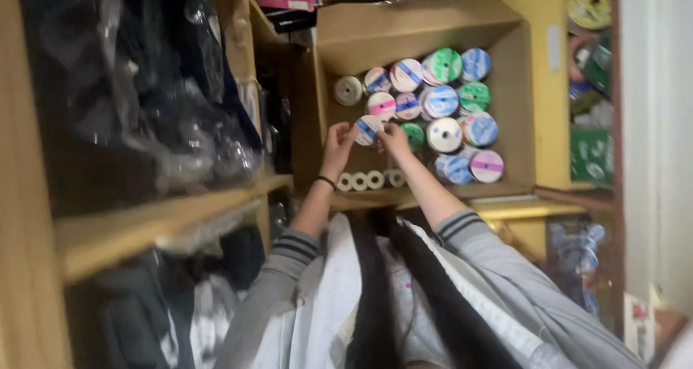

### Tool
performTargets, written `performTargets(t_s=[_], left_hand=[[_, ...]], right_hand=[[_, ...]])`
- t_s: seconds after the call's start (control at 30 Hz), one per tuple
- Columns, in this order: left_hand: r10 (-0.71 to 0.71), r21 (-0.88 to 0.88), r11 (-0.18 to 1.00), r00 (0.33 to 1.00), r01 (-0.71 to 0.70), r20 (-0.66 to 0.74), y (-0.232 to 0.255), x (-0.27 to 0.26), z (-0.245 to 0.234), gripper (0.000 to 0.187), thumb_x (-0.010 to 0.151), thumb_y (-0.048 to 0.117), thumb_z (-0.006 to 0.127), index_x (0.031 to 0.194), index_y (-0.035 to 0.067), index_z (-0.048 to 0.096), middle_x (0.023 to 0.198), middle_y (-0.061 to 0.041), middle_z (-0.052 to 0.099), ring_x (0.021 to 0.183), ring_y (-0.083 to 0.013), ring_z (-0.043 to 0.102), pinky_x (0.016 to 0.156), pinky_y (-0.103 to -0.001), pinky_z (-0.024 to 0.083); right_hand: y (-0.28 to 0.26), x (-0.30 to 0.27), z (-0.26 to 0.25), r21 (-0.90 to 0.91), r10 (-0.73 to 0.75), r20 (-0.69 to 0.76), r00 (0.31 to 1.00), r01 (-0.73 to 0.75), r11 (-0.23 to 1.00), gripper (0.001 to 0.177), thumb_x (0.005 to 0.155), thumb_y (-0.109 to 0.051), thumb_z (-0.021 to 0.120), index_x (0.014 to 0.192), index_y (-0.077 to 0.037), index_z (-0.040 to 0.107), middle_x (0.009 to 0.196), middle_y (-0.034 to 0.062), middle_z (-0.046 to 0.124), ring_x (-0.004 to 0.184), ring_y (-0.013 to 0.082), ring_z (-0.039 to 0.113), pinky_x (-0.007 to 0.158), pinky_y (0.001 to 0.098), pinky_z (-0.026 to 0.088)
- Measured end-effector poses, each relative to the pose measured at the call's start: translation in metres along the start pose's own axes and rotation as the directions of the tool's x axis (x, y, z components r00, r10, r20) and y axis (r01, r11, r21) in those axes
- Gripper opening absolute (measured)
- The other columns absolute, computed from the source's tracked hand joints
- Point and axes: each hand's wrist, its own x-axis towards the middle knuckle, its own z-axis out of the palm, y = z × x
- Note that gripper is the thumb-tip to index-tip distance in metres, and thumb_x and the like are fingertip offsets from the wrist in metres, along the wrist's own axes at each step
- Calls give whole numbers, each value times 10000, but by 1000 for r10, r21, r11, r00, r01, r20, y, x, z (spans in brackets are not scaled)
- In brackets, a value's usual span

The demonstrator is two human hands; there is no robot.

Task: The person takes ribbon spools from a large box, places them into a smaller yellow bin, and writes down inventory details in a notebook with a pen.

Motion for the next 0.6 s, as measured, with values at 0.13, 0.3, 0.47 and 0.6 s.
performTargets(t_s=[0.13,0.3,0.47,0.6], left_hand=[[-43,67,997,999,44,-19,-3,19,-5,632,947,483,775,1334,39,548,1272,-178,574,1201,-299,551,1038,-442,463],[-197,209,960,980,188,22,-24,23,-9,661,938,547,746,1361,84,540,1311,-228,585,1292,-383,549,1109,-512,427],[-147,156,978,988,136,56,-25,20,-10,590,934,429,785,1325,37,583,1296,-204,589,1264,-362,564,1116,-483,424],[-178,46,984,980,175,90,-21,24,-13,573,955,421,766,1340,40,576,1289,-176,578,1250,-298,552,1119,-455,412]], right_hand=[[55,81,24,30,155,-6,988,-154,988,321,797,-93,673,1037,117,702,717,193,659,537,213,666,462,361,608],[131,160,77,271,379,-102,920,-341,900,296,805,-5,722,1057,141,667,808,193,686,711,270,718,605,382,601],[162,212,118,409,340,-104,935,-272,871,330,818,5,804,1051,72,581,803,206,638,691,302,691,636,416,574],[180,252,136,637,393,-127,911,-229,736,566,900,69,686,1395,113,416,1203,340,598,1048,469,714,909,600,611]])
